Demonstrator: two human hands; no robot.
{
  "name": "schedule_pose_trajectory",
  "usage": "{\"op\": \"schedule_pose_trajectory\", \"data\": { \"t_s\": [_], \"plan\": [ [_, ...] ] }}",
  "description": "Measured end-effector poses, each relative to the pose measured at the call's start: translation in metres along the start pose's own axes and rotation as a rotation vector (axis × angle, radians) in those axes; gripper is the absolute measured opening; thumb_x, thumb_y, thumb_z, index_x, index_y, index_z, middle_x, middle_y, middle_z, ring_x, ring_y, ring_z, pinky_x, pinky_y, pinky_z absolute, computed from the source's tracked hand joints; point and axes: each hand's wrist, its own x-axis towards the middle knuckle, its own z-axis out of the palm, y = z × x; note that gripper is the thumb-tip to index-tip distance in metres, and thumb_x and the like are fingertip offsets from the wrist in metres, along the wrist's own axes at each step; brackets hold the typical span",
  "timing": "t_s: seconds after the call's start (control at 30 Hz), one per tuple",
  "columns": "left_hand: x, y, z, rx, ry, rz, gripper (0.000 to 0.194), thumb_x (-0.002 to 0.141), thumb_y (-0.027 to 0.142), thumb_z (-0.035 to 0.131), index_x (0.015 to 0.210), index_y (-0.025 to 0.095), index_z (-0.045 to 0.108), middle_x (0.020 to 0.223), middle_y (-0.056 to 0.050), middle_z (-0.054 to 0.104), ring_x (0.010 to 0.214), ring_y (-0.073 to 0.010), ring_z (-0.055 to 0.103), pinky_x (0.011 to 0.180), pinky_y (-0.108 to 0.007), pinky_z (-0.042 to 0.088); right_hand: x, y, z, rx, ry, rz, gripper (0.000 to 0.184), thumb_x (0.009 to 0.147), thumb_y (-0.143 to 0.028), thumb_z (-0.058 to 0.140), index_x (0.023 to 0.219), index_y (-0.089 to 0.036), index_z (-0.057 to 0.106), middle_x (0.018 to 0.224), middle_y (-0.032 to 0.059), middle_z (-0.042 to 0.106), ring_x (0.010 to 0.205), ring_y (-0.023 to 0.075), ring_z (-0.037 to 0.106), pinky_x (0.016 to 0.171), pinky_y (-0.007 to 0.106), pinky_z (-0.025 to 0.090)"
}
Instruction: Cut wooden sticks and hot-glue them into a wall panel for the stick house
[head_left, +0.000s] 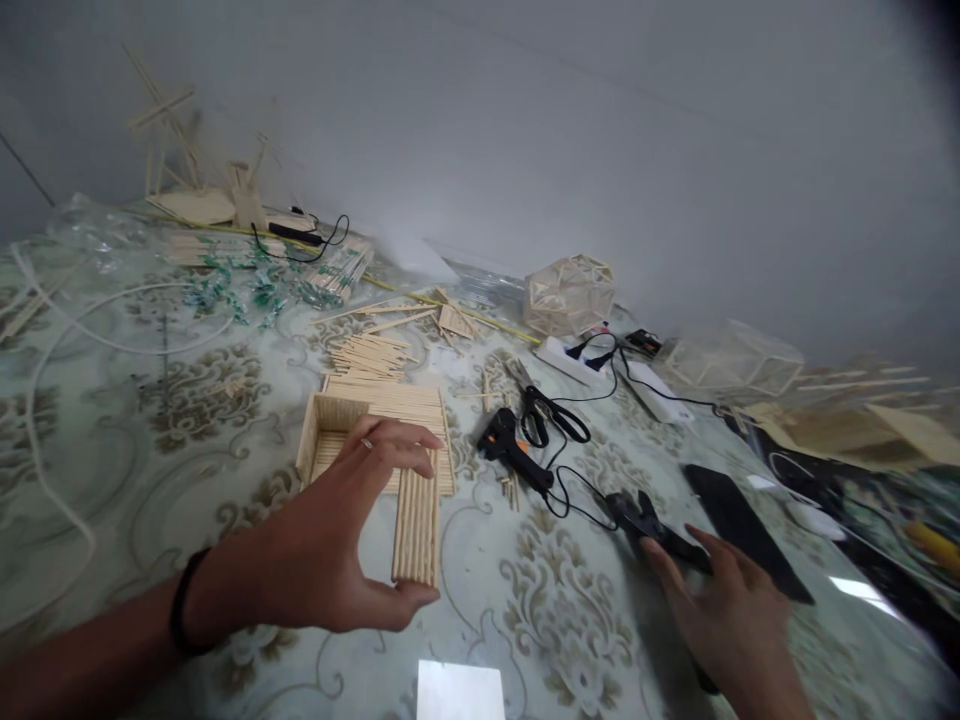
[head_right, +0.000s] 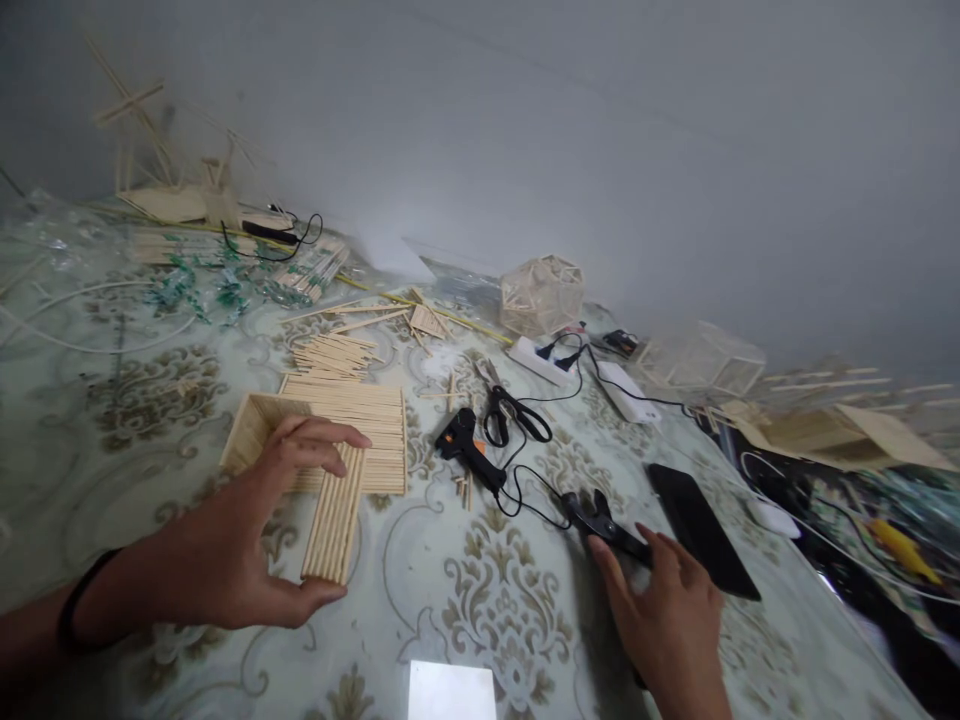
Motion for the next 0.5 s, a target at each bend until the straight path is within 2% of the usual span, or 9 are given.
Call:
{"op": "schedule_pose_trajectory", "data": {
  "t_s": [0.07,0.1,0.17,0.23,0.3,0.37,0.43,0.5],
  "plan": [
    [0.001,-0.002,-0.002,-0.018,-0.004,0.0,0.08,0.076,0.021,0.087,0.137,0.029,0.037,0.148,-0.013,0.056,0.145,-0.0339,0.056,0.127,-0.059,0.037,0.004,-0.028,-0.014,0.072,0.092,-0.066,0.071,0.099,-0.073,0.048,0.127,-0.012,0.07,0.134,0.0296,0.066,0.139,0.0536,0.056,0.116,0.074,0.043],
    [0.0,-0.002,-0.002,-0.028,-0.009,-0.003,0.082,0.076,0.023,0.088,0.14,0.029,0.037,0.149,-0.013,0.056,0.144,-0.0332,0.057,0.126,-0.057,0.04,0.006,-0.046,-0.023,0.124,0.065,-0.122,0.066,0.1,-0.07,0.051,0.13,-0.014,0.07,0.136,0.0276,0.066,0.138,0.051,0.058,0.117,0.071,0.044],
    [-0.001,-0.002,-0.001,-0.034,-0.024,-0.015,0.087,0.076,0.025,0.089,0.146,0.028,0.036,0.149,-0.013,0.057,0.144,-0.0328,0.057,0.124,-0.054,0.045,0.009,-0.087,-0.038,0.274,-0.04,-0.253,0.049,0.104,-0.06,0.056,0.135,-0.025,0.068,0.137,0.0183,0.068,0.133,0.0411,0.065,0.115,0.061,0.051],
    [-0.003,-0.003,0.002,-0.015,-0.045,-0.031,0.092,0.076,0.026,0.09,0.15,0.028,0.035,0.151,-0.013,0.057,0.145,-0.0337,0.055,0.122,-0.054,0.048,0.012,-0.129,-0.048,0.445,-0.21,-0.426,0.042,0.107,-0.049,0.06,0.146,-0.033,0.061,0.149,0.0126,0.064,0.14,0.0347,0.063,0.117,0.054,0.052],
    [-0.005,-0.005,0.005,0.015,-0.047,-0.034,0.095,0.075,0.027,0.09,0.152,0.028,0.035,0.151,-0.014,0.057,0.146,-0.0349,0.055,0.122,-0.056,0.049,0.013,-0.166,-0.05,0.586,-0.406,-0.574,0.058,0.104,-0.052,0.068,0.157,-0.037,0.051,0.16,0.0102,0.057,0.15,0.0338,0.055,0.122,0.054,0.049],
    [-0.005,-0.007,0.009,0.035,-0.024,-0.025,0.096,0.074,0.026,0.091,0.152,0.029,0.035,0.151,-0.013,0.058,0.146,-0.0359,0.055,0.122,-0.057,0.05,0.014,-0.194,-0.044,0.679,-0.556,-0.646,0.083,0.093,-0.058,0.082,0.163,-0.04,0.043,0.164,0.0093,0.054,0.155,0.0343,0.05,0.126,0.055,0.046],
    [-0.005,-0.008,0.012,0.04,0.007,-0.021,0.096,0.072,0.028,0.093,0.151,0.03,0.037,0.151,-0.012,0.059,0.144,-0.0364,0.058,0.121,-0.057,0.051,0.015,-0.211,-0.034,0.795,-0.646,-0.681,0.109,0.076,-0.065,0.092,0.167,-0.041,0.036,0.168,0.0097,0.05,0.157,0.0345,0.049,0.127,0.054,0.045],
    [-0.004,-0.01,0.014,0.034,0.04,-0.019,0.097,0.072,0.034,0.097,0.15,0.031,0.04,0.15,-0.01,0.06,0.141,-0.0369,0.061,0.119,-0.055,0.054,0.015,-0.216,-0.024,0.894,-0.703,-0.698,0.121,0.068,-0.067,0.096,0.168,-0.046,0.031,0.169,0.0082,0.049,0.157,0.034,0.049,0.128,0.055,0.044]
  ]
}}
